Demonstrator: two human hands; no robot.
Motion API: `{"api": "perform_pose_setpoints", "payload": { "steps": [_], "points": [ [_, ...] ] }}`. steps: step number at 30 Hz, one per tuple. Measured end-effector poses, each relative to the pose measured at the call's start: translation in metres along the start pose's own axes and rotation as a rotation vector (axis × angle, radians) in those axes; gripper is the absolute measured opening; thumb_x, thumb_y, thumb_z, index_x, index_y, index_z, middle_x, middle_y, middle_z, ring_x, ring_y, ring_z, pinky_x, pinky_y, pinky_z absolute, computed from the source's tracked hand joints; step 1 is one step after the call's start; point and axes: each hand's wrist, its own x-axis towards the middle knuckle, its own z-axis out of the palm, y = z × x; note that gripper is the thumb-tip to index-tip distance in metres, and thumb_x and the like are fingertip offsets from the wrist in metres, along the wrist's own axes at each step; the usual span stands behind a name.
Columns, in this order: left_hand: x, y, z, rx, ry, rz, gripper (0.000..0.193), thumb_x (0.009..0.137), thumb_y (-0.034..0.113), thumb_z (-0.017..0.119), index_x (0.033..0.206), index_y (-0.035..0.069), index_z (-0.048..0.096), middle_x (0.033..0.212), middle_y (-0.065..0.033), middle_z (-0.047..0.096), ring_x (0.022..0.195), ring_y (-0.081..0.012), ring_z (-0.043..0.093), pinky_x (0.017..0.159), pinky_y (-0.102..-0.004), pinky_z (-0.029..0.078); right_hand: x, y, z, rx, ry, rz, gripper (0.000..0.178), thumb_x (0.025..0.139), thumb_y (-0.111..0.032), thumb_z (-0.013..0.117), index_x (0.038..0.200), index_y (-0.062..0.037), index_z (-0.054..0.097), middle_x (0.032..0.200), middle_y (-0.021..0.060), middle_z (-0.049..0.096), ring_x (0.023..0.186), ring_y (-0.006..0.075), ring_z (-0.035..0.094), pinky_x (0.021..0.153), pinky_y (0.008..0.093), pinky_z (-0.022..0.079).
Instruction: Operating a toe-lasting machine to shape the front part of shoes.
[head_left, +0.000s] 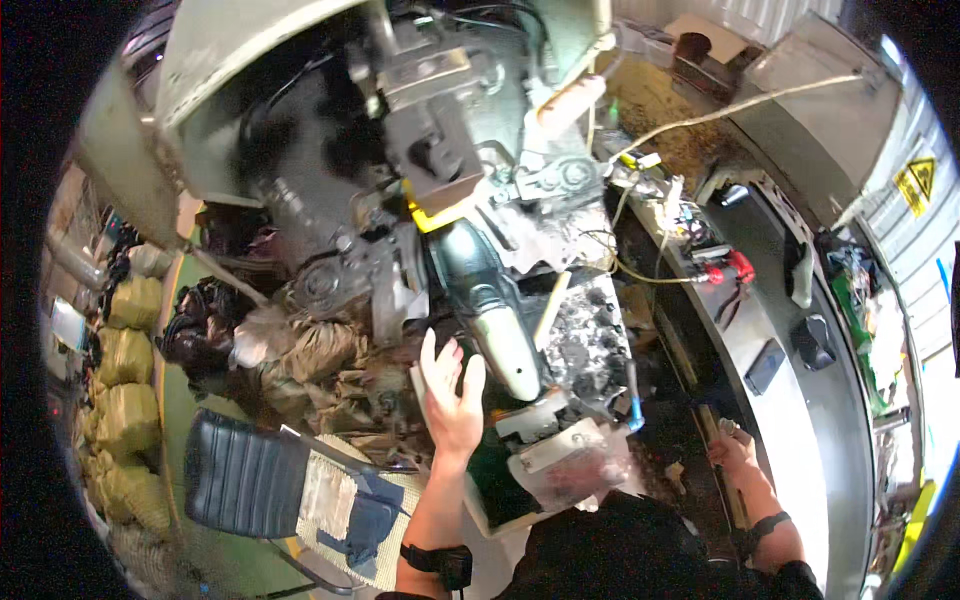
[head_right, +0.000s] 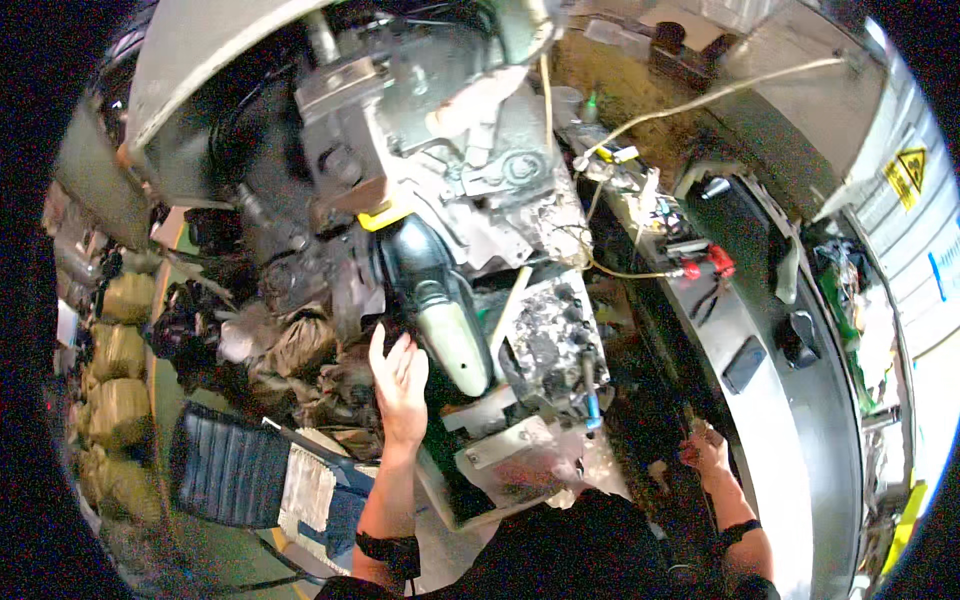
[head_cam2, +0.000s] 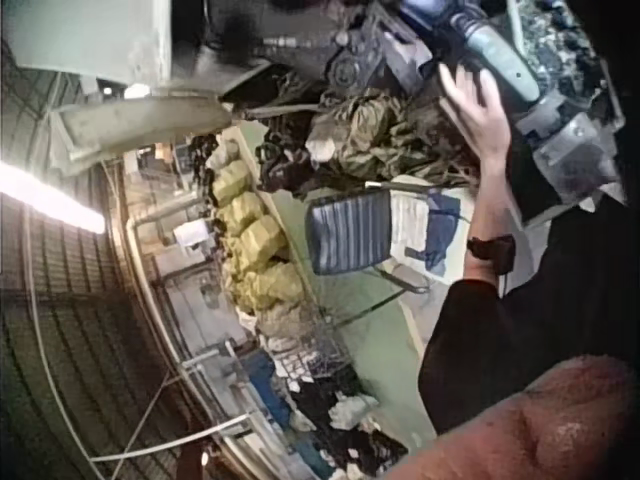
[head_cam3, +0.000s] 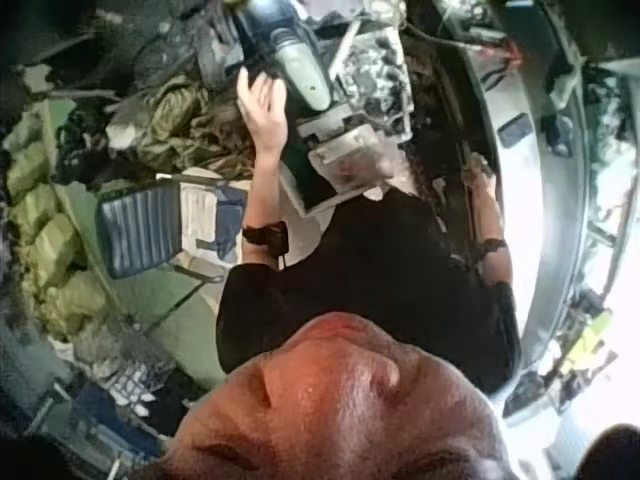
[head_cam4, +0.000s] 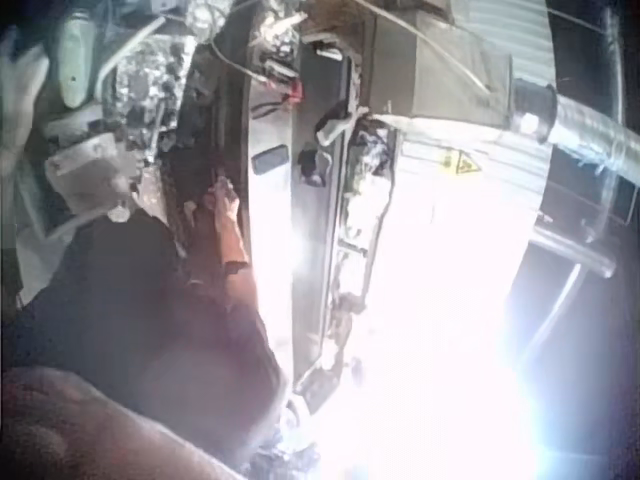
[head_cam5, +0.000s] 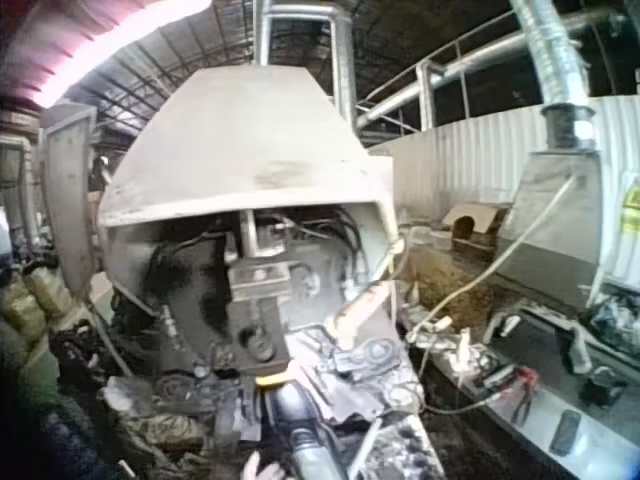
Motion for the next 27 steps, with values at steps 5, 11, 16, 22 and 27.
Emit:
{"api": "perform_pose_setpoints", "payload": {
  "steps": [5, 11, 16, 22, 27],
  "points": [
    [0.002, 0.039, 0.054, 0.624, -0.122, 0.071, 0.111, 0.080, 0.033, 0.080, 0.156, 0.007, 0.004, 0.142, -0.0322, 0.045, 0.124, -0.0424, 0.053, 0.106, -0.0440, 0.040, -0.039, 0.026, -0.066, 0.132, 0.203, 0.005, 0.042, 0.094, -0.019, 0.064, 0.133, -0.0085, 0.055, 0.090, 0.0130, 0.067, 0.065, 0.0201, 0.065, 0.060, 0.0348, 0.056],
    [-0.007, 0.015, 0.053, 0.625, -0.036, 0.207, 0.105, 0.081, 0.013, 0.072, 0.157, 0.013, 0.000, 0.137, -0.0347, 0.048, 0.120, -0.0497, 0.053, 0.101, -0.0495, 0.044, -0.030, 0.049, -0.123, 0.269, 0.349, -0.044, 0.037, 0.095, -0.025, 0.064, 0.122, -0.0020, 0.055, 0.091, 0.0119, 0.069, 0.070, 0.0197, 0.067, 0.064, 0.0338, 0.059],
    [0.000, -0.003, 0.065, 0.715, -0.071, 0.133, 0.097, 0.088, 0.009, 0.065, 0.157, 0.007, -0.003, 0.146, -0.0297, 0.037, 0.126, -0.0390, 0.049, 0.106, -0.0438, 0.039, -0.004, 0.045, -0.176, 0.391, 0.403, -0.101, 0.038, 0.095, -0.022, 0.064, 0.126, -0.0012, 0.055, 0.092, 0.0117, 0.068, 0.069, 0.0181, 0.067, 0.065, 0.0319, 0.058],
    [-0.053, 0.036, 0.104, 1.138, -0.013, 0.039, 0.102, 0.087, 0.034, 0.073, 0.154, -0.005, 0.006, 0.144, -0.0336, 0.040, 0.126, -0.0446, 0.048, 0.103, -0.0492, 0.041, 0.099, 0.013, -0.251, 0.624, 0.390, -0.140, 0.040, 0.094, -0.016, 0.063, 0.131, -0.0044, 0.052, 0.093, 0.0111, 0.068, 0.074, 0.0187, 0.066, 0.067, 0.0349, 0.058],
    [-0.115, 0.065, 0.166, 1.172, 0.086, 0.147, 0.098, 0.088, 0.038, 0.073, 0.155, -0.001, 0.012, 0.148, -0.0312, 0.037, 0.126, -0.0444, 0.050, 0.104, -0.0506, 0.042, 0.185, -0.031, -0.296, 0.794, 0.406, -0.123, 0.091, 0.091, -0.015, 0.069, 0.156, -0.0329, 0.008, 0.114, 0.0186, 0.063, 0.085, 0.0282, 0.067, 0.074, 0.0408, 0.057]
  ]
}}
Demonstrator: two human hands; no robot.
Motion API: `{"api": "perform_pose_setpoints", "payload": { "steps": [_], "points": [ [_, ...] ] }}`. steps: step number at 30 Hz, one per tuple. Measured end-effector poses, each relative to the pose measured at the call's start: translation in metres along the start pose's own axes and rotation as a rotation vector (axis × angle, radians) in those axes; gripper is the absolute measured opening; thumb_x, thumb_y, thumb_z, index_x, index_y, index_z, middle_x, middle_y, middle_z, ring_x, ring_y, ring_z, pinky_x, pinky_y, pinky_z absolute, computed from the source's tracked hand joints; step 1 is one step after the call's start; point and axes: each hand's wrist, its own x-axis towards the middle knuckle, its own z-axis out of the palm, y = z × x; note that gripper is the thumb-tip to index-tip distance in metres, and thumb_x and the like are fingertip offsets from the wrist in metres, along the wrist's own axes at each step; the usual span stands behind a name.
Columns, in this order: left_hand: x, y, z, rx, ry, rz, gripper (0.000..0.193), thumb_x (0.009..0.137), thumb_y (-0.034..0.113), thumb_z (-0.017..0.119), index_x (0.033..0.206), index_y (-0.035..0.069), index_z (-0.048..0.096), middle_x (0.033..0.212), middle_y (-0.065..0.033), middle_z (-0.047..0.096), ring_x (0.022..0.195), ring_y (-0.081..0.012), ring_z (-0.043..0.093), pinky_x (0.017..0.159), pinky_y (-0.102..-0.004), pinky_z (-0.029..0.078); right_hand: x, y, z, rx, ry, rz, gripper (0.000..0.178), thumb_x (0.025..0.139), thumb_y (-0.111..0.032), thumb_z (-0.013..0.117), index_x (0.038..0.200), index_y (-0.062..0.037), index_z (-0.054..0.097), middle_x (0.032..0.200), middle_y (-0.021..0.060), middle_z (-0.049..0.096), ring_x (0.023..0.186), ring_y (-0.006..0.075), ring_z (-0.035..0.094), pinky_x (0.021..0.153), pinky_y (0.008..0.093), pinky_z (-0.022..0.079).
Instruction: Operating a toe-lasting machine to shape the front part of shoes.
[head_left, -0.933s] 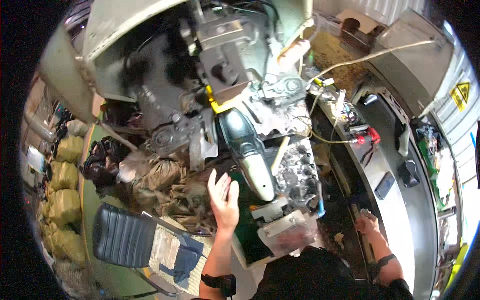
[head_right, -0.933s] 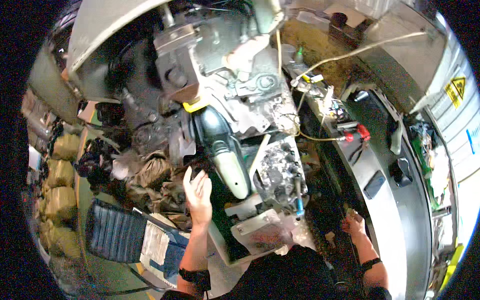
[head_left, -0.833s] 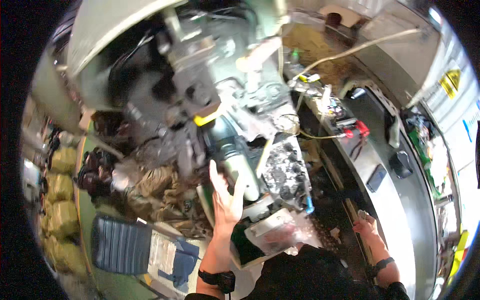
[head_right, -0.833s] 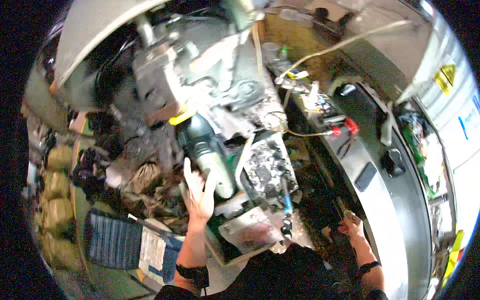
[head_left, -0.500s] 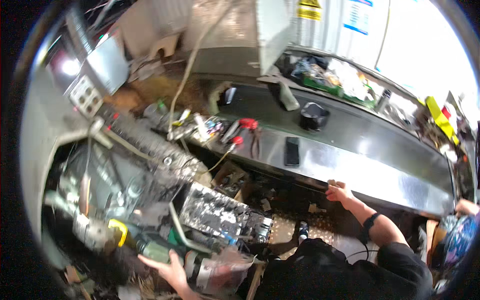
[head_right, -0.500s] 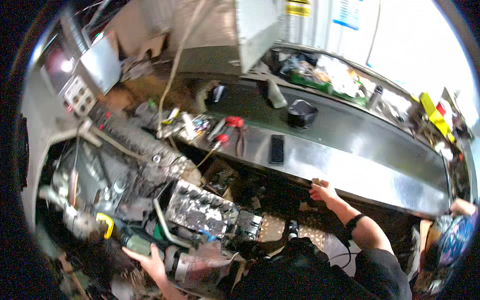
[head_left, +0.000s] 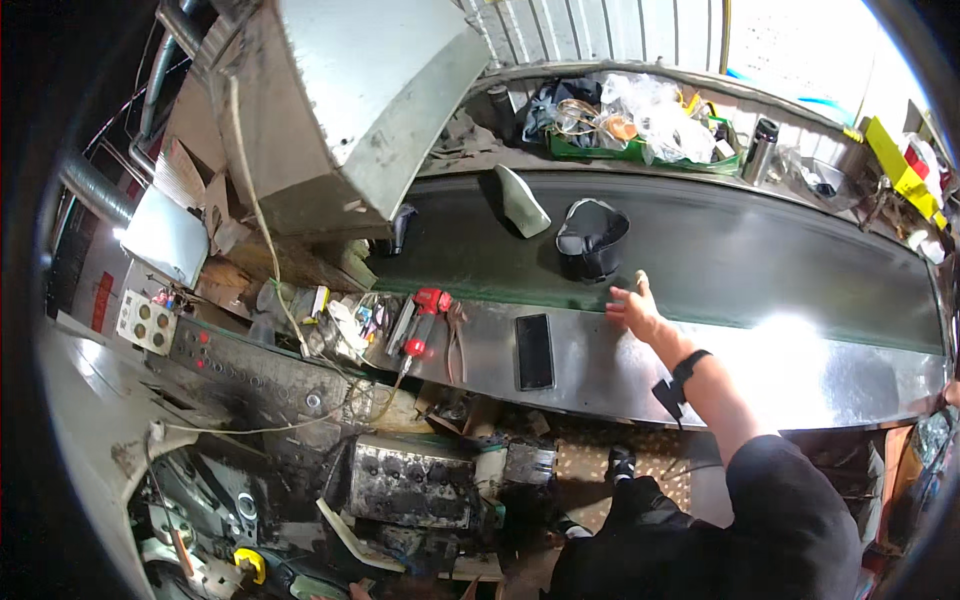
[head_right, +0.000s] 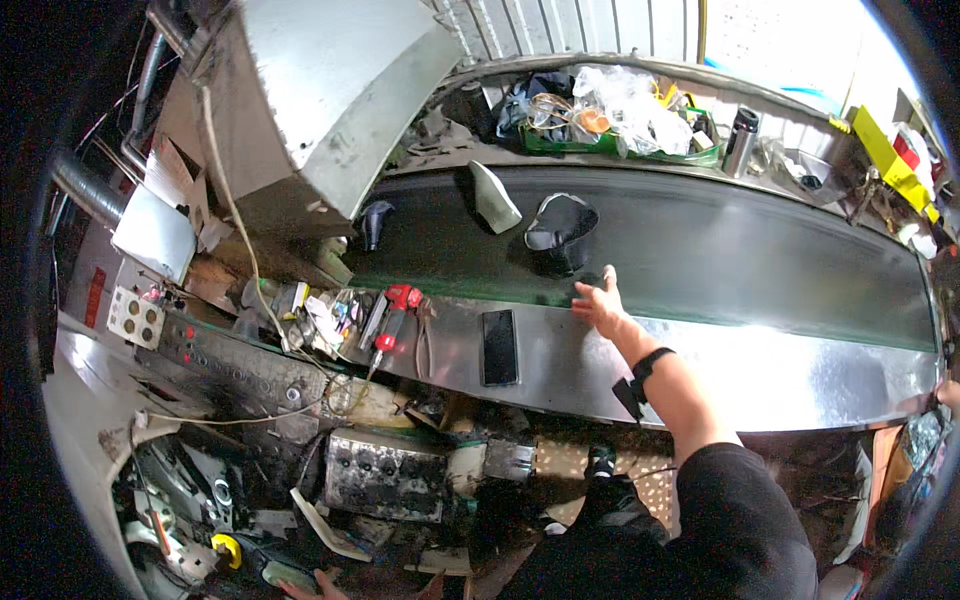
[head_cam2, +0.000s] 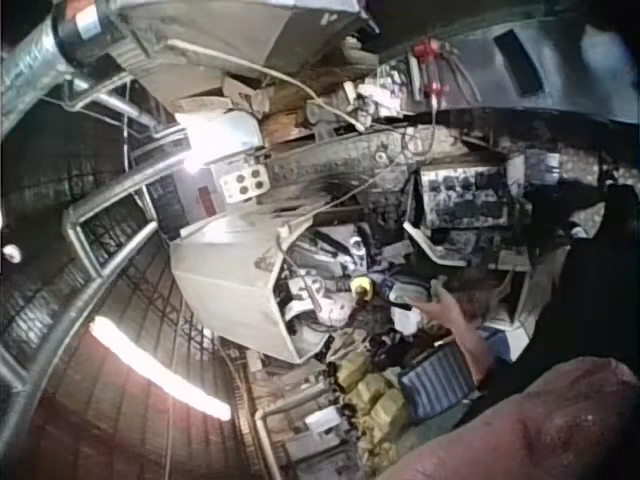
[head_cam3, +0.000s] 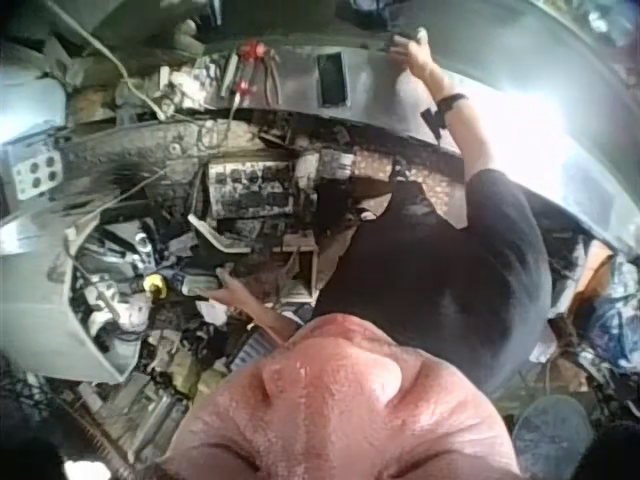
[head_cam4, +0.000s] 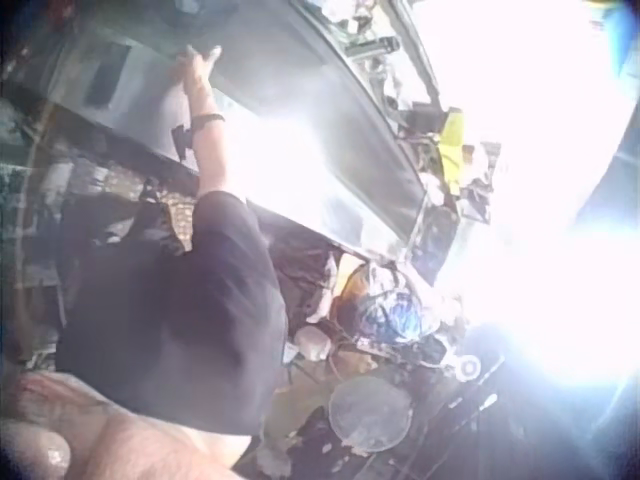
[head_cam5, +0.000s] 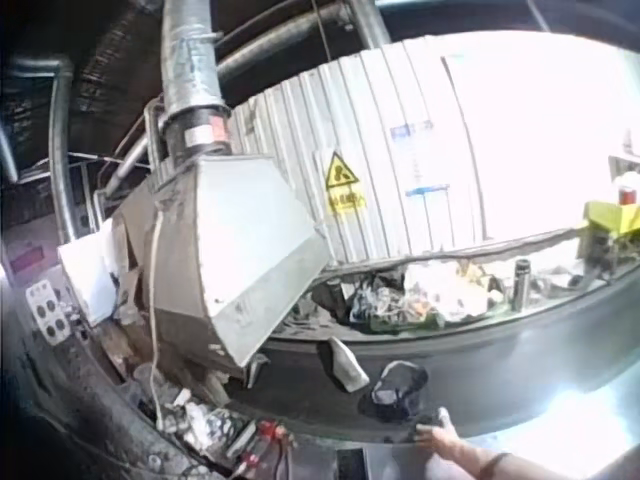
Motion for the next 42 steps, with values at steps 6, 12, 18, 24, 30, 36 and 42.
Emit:
{"api": "perform_pose_setpoints", "payload": {
  "steps": [6, 12, 18, 24, 30, 36, 42],
  "points": [
    [-0.026, 0.093, -0.007, -0.129, -0.110, -0.006, 0.087, 0.093, 0.035, 0.069, 0.155, 0.005, 0.016, 0.147, -0.0290, 0.039, 0.129, -0.0405, 0.049, 0.104, -0.0506, 0.044, 0.063, -0.014, 0.011, 0.312, 0.097, 0.081, 0.114, 0.086, -0.013, 0.075, 0.153, -0.0438, -0.013, 0.129, 0.0157, 0.054, 0.105, 0.0272, 0.059, 0.089, 0.0489, 0.052],
    [0.013, 0.132, 0.087, -0.290, -0.221, 0.277, 0.082, 0.095, 0.023, 0.064, 0.158, 0.013, 0.012, 0.144, -0.0266, 0.043, 0.133, -0.0389, 0.045, 0.109, -0.0520, 0.038, 0.045, -0.062, -0.025, 0.411, 0.076, -0.171, 0.081, 0.082, -0.014, 0.076, 0.149, -0.0354, 0.035, 0.094, -0.0021, 0.056, 0.074, 0.0120, 0.047, 0.064, 0.0340, 0.040],
    [0.023, 0.257, 0.201, -0.789, -0.705, 0.514, 0.076, 0.090, 0.002, 0.066, 0.154, 0.010, 0.025, 0.141, -0.0267, 0.046, 0.128, -0.0333, 0.051, 0.108, -0.0432, 0.040, -0.069, -0.111, -0.130, 0.438, -0.033, -0.074, 0.057, 0.095, -0.031, 0.063, 0.145, -0.0413, 0.038, 0.150, -0.0038, 0.035, 0.135, 0.0238, 0.036, 0.102, 0.0636, 0.029],
    [-0.030, 0.415, 0.352, -0.838, -1.179, 0.708, 0.073, 0.089, 0.011, 0.070, 0.151, 0.007, 0.032, 0.137, -0.0255, 0.051, 0.124, -0.0303, 0.055, 0.104, -0.0412, 0.045, -0.207, -0.037, -0.211, 0.391, 0.153, -0.152, 0.058, 0.102, -0.032, 0.052, 0.153, -0.0348, 0.024, 0.153, 0.0071, 0.035, 0.135, 0.0316, 0.042, 0.101, 0.0688, 0.041],
    [-0.103, 0.552, 0.474, -0.791, -1.304, 0.628, 0.083, 0.080, 0.012, 0.076, 0.148, 0.001, 0.030, 0.141, -0.0244, 0.048, 0.124, -0.0310, 0.053, 0.106, -0.0413, 0.041, -0.307, 0.013, -0.197, 0.673, 0.458, -0.244, 0.071, 0.083, -0.041, 0.076, 0.143, -0.0212, 0.045, 0.138, 0.0016, 0.055, 0.127, 0.0265, 0.052, 0.106, 0.0560, 0.039],
    [-0.106, 0.636, 0.592, -1.053, -1.171, 0.430, 0.085, 0.075, 0.023, 0.084, 0.141, -0.004, 0.039, 0.138, -0.0227, 0.051, 0.119, -0.0300, 0.056, 0.100, -0.0426, 0.048, -0.313, 0.038, -0.160, 0.705, 0.557, -0.402, 0.079, 0.081, -0.008, 0.079, 0.148, -0.0230, 0.038, 0.128, 0.0003, 0.057, 0.112, 0.0179, 0.058, 0.073, 0.0337, 0.052],
    [-0.128, 0.637, 0.575, -0.428, -1.017, 0.498, 0.089, 0.073, 0.032, 0.081, 0.146, 0.004, 0.038, 0.144, -0.0234, 0.042, 0.128, -0.0334, 0.047, 0.108, -0.0424, 0.040, -0.321, 0.043, -0.136, 0.782, 0.617, -0.508, 0.078, 0.082, 0.000, 0.075, 0.147, -0.0200, 0.039, 0.126, 0.0041, 0.058, 0.111, 0.0197, 0.061, 0.088, 0.0357, 0.054]
  ]
}}
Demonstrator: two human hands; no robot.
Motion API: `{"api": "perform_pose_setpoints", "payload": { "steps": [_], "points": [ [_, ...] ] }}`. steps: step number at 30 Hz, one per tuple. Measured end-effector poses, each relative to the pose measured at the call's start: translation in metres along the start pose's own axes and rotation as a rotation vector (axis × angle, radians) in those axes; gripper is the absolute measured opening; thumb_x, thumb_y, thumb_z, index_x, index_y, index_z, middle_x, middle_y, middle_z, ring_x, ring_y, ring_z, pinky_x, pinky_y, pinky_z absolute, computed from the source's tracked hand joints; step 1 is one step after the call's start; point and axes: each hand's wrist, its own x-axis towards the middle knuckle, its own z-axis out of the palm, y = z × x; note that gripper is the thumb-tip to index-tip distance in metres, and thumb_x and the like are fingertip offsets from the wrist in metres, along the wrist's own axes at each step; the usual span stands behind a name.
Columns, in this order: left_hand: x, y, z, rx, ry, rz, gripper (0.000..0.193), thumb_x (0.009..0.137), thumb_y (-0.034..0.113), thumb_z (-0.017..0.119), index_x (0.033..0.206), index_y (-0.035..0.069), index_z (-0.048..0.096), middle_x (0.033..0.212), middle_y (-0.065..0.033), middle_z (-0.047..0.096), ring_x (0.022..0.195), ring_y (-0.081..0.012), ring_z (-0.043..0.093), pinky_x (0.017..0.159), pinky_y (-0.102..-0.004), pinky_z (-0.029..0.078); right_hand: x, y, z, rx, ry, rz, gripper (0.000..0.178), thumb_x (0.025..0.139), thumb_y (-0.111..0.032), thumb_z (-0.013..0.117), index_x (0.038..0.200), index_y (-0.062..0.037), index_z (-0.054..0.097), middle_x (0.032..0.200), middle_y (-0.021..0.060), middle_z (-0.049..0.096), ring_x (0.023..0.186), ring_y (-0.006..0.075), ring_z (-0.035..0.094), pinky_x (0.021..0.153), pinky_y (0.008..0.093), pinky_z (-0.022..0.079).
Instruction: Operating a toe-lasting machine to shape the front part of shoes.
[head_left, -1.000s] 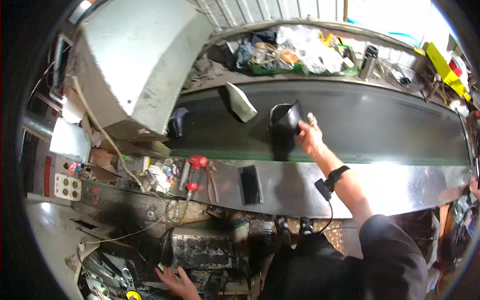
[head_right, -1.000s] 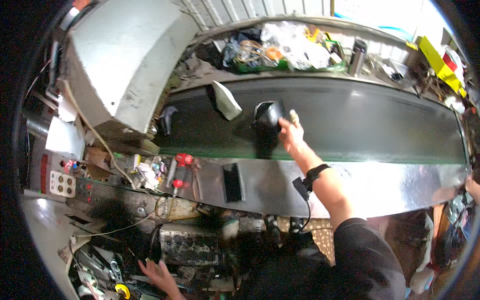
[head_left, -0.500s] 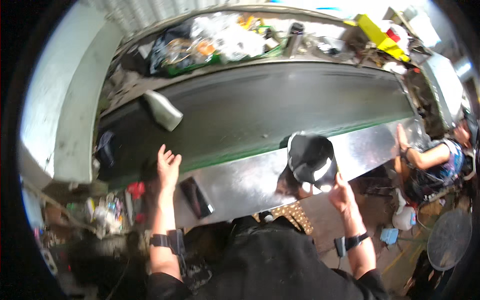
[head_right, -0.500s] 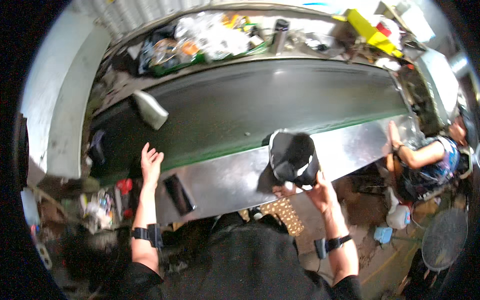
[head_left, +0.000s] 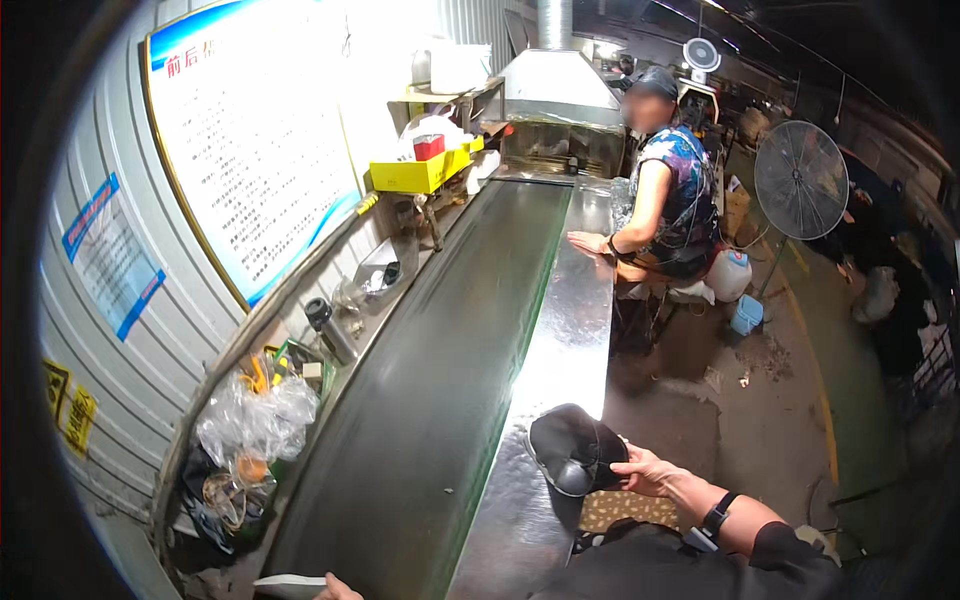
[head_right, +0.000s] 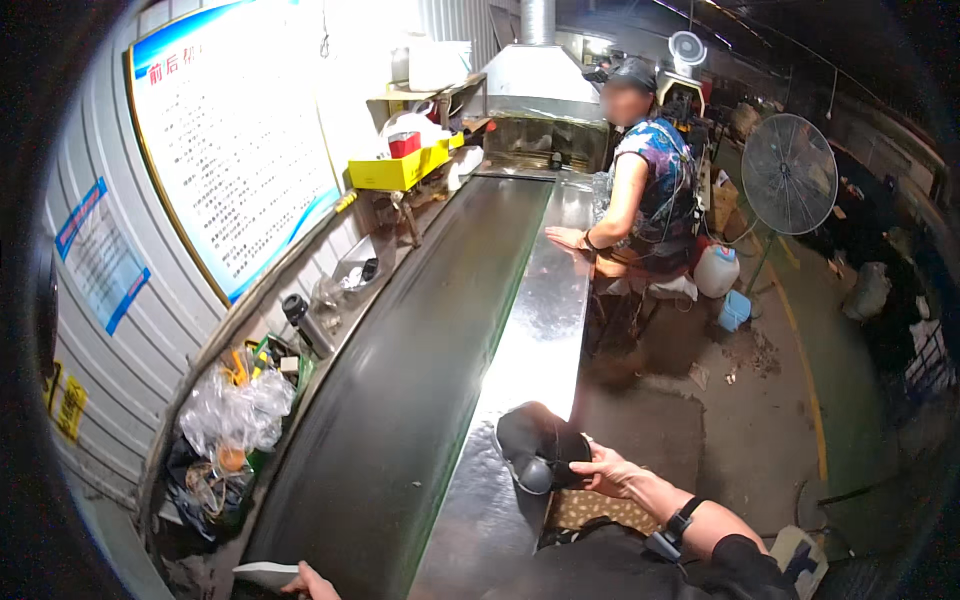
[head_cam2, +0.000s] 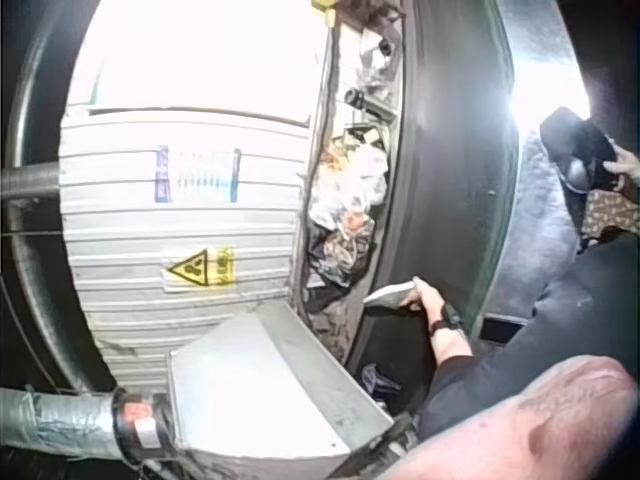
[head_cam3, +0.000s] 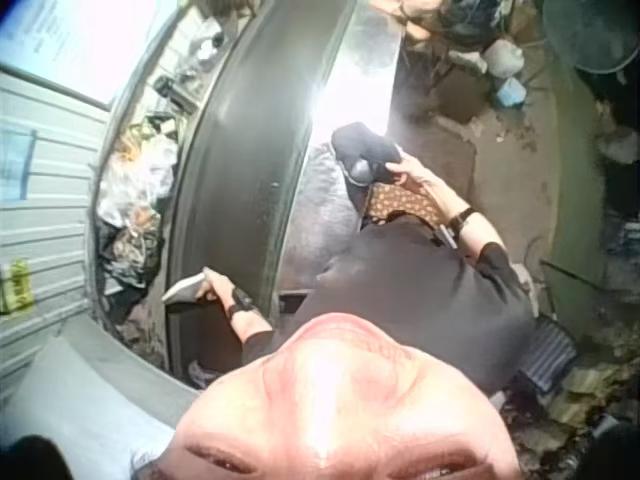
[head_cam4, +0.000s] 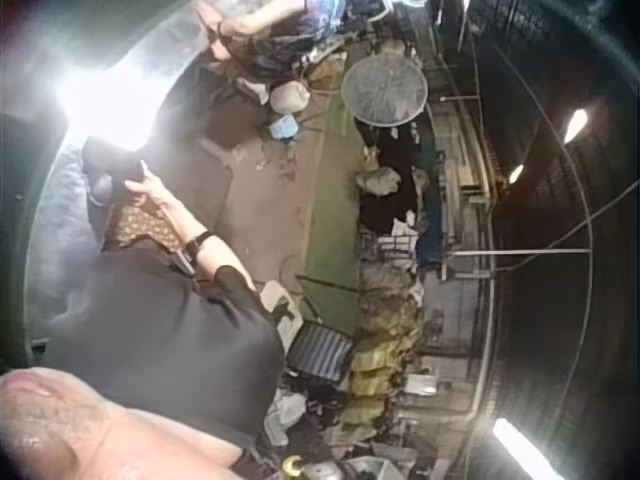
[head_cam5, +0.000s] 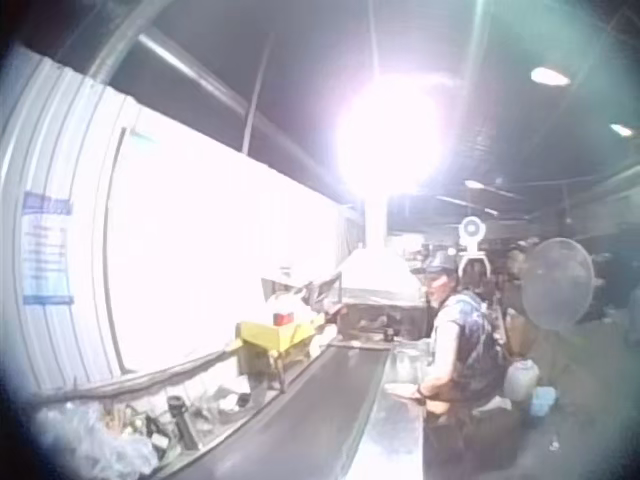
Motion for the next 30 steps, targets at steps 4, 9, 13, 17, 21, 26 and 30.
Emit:
{"api": "perform_pose_setpoints", "payload": {
  "steps": [4, 9, 13, 17, 21, 26, 30],
  "points": [
    [-0.006, 0.005, -0.015, 0.095, -0.065, 0.024, 0.088, 0.071, 0.028, 0.081, 0.146, 0.006, 0.039, 0.142, -0.0233, 0.043, 0.128, -0.0339, 0.047, 0.108, -0.0429, 0.039, 0.001, -0.004, -0.001, 0.036, 0.014, -0.006, 0.072, 0.082, 0.004, 0.073, 0.144, -0.0167, 0.043, 0.126, 0.0046, 0.059, 0.115, 0.0204, 0.060, 0.094, 0.0380, 0.053],
    [-0.025, -0.004, -0.052, 0.208, -0.117, 0.154, 0.088, 0.068, 0.022, 0.081, 0.146, 0.008, 0.041, 0.141, -0.0232, 0.044, 0.128, -0.0346, 0.046, 0.109, -0.0434, 0.038, 0.012, -0.001, -0.010, 0.049, -0.065, -0.031, 0.070, 0.082, 0.004, 0.073, 0.142, -0.0136, 0.043, 0.126, 0.0058, 0.059, 0.112, 0.0204, 0.062, 0.093, 0.0377, 0.055],
    [-0.147, 0.026, -0.099, 0.387, -0.055, 0.377, 0.086, 0.059, 0.008, 0.077, 0.140, 0.012, 0.049, 0.134, -0.0217, 0.047, 0.126, -0.0389, 0.043, 0.107, -0.0478, 0.038, 0.025, -0.004, -0.027, 0.136, -0.159, 0.076, 0.071, 0.081, 0.003, 0.075, 0.142, -0.0146, 0.043, 0.127, 0.0055, 0.059, 0.113, 0.0211, 0.061, 0.096, 0.0379, 0.052],
    [-0.224, 0.010, -0.117, 0.292, 0.039, 1.174, 0.059, 0.057, 0.010, 0.070, 0.115, 0.008, 0.066, 0.130, -0.0240, 0.048, 0.121, -0.0434, 0.043, 0.103, -0.0522, 0.037, 0.033, -0.011, -0.021, 0.070, -0.129, 0.094, 0.071, 0.080, -0.001, 0.076, 0.141, -0.0147, 0.043, 0.131, 0.0060, 0.056, 0.119, 0.0230, 0.057, 0.101, 0.0503, 0.047],
    [-0.330, 0.033, -0.135, 0.251, -0.229, 1.274, 0.054, 0.057, 0.010, 0.070, 0.111, 0.010, 0.067, 0.131, -0.0185, 0.048, 0.122, -0.0399, 0.042, 0.105, -0.0511, 0.036, 0.024, -0.020, -0.014, 0.031, -0.219, 0.184, 0.054, 0.096, -0.029, 0.060, 0.145, -0.0142, 0.041, 0.134, 0.0095, 0.058, 0.123, 0.0270, 0.057, 0.105, 0.0576, 0.042],
    [-0.406, 0.020, -0.102, 0.283, -0.363, 1.764, 0.044, 0.062, 0.018, 0.076, 0.105, 0.018, 0.069, 0.127, -0.0094, 0.051, 0.123, -0.0316, 0.043, 0.107, -0.0506, 0.032, 0.075, 0.006, -0.040, 0.419, -0.430, 0.291, 0.044, 0.104, -0.030, 0.037, 0.138, -0.0050, 0.050, 0.140, 0.0120, 0.055, 0.130, 0.0292, 0.050, 0.116, 0.0495, 0.031],
    [-0.444, -0.020, -0.067, 0.194, -0.404, 1.831, 0.029, 0.079, 0.018, 0.061, 0.107, 0.021, 0.067, 0.129, -0.0066, 0.054, 0.125, -0.0245, 0.043, 0.105, -0.0427, 0.031, 0.028, -0.010, 0.044, 0.271, -0.122, 0.298, 0.041, 0.103, -0.035, 0.041, 0.126, -0.0050, 0.058, 0.100, 0.0073, 0.069, 0.101, 0.0263, 0.063, 0.100, 0.0522, 0.046]
  ]
}}
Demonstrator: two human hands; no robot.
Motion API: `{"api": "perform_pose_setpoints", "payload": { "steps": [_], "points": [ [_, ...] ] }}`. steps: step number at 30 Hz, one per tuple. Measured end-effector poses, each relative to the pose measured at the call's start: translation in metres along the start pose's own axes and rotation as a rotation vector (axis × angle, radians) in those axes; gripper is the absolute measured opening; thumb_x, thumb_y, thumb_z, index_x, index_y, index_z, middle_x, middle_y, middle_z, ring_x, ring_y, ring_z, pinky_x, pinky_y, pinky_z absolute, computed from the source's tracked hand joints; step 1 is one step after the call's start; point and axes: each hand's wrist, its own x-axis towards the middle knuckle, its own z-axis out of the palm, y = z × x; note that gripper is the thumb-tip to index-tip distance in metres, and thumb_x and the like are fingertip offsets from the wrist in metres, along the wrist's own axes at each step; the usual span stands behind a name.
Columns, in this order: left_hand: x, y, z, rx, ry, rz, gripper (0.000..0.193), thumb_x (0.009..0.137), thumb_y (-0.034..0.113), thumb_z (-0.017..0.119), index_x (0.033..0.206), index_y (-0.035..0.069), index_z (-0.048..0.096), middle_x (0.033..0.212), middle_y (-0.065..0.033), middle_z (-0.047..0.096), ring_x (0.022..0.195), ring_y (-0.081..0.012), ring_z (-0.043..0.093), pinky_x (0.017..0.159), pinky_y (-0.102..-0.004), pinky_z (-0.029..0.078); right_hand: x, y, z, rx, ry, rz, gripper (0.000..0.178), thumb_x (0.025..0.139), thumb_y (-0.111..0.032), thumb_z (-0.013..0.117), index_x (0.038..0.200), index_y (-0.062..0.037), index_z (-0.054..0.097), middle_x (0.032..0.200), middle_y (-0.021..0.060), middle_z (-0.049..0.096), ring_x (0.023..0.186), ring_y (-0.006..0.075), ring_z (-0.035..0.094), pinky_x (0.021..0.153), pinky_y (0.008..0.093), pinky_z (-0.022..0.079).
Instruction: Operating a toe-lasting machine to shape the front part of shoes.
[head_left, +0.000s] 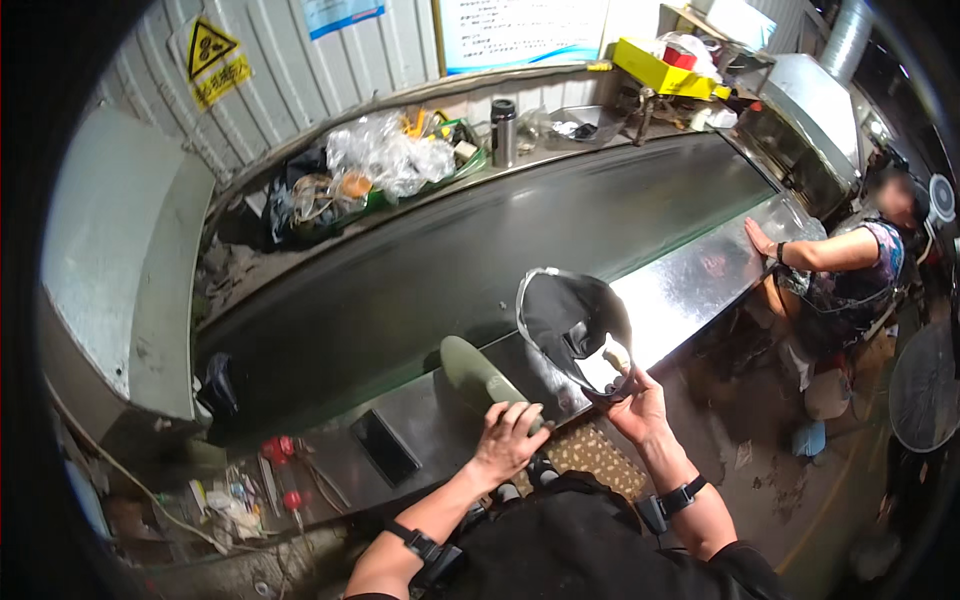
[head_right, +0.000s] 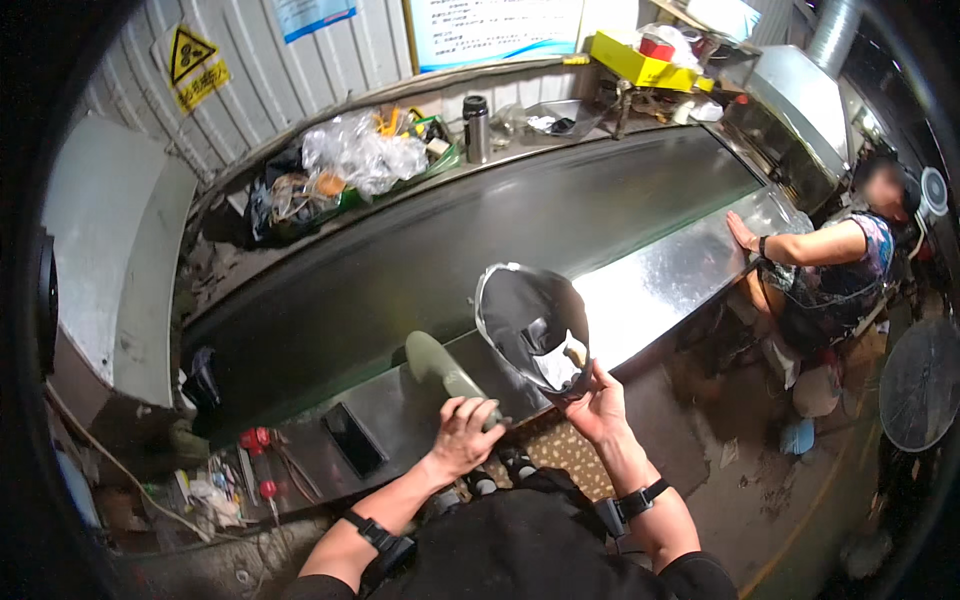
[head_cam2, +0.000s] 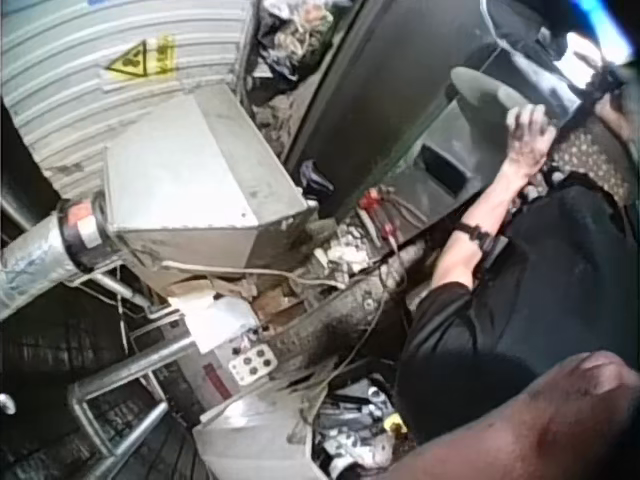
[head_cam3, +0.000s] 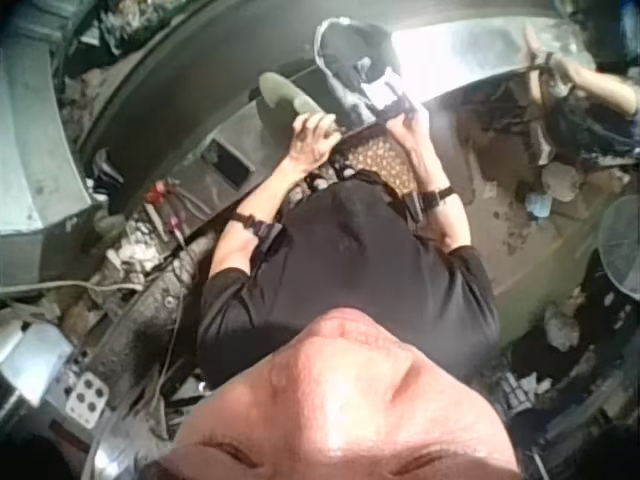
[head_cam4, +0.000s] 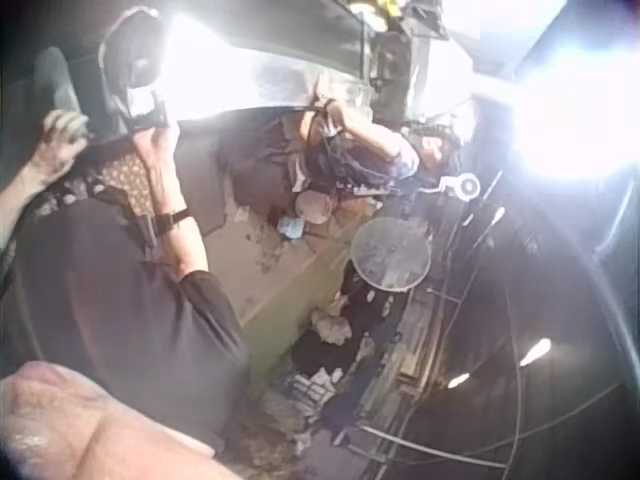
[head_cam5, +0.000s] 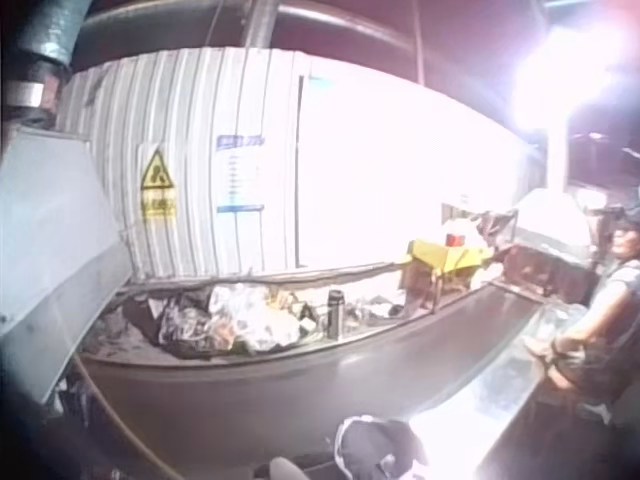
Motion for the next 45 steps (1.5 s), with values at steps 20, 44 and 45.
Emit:
{"api": "perform_pose_setpoints", "payload": {
  "steps": [20, 44, 45],
  "points": [
    [0.050, -0.085, -0.044, -1.334, 0.474, -1.111, 0.023, 0.098, 0.023, 0.064, 0.108, 0.002, 0.068, 0.095, 0.0019, 0.067, 0.083, -0.0056, 0.059, 0.075, -0.0232, 0.047, -0.022, -0.003, -0.023, -0.148, -0.323, 0.309, 0.027, 0.096, -0.027, 0.058, 0.110, -0.0040, 0.062, 0.077, 0.0061, 0.059, 0.077, 0.0196, 0.054, 0.075, 0.0306, 0.046],
    [0.023, -0.146, 0.065, -0.386, 0.382, -1.337, 0.029, 0.086, 0.029, 0.073, 0.101, 0.004, 0.073, 0.099, -0.0142, 0.069, 0.095, -0.0309, 0.066, 0.088, -0.0394, 0.050, 0.026, 0.113, -0.075, -1.638, -0.399, -0.972, 0.101, 0.066, -0.016, 0.092, 0.147, 0.0017, 0.035, 0.146, 0.0242, 0.036, 0.132, 0.0379, 0.043, 0.104, 0.0423, 0.042],
    [0.019, -0.142, 0.065, -0.330, 0.405, -1.290, 0.028, 0.087, 0.029, 0.071, 0.100, 0.004, 0.073, 0.101, -0.0149, 0.069, 0.095, -0.0315, 0.066, 0.086, -0.0396, 0.050, 0.027, 0.118, -0.074, -1.608, -0.354, -0.922, 0.100, 0.068, -0.016, 0.092, 0.147, 0.0033, 0.034, 0.145, 0.0241, 0.038, 0.133, 0.0349, 0.044, 0.105, 0.0413, 0.042]
  ]
}}
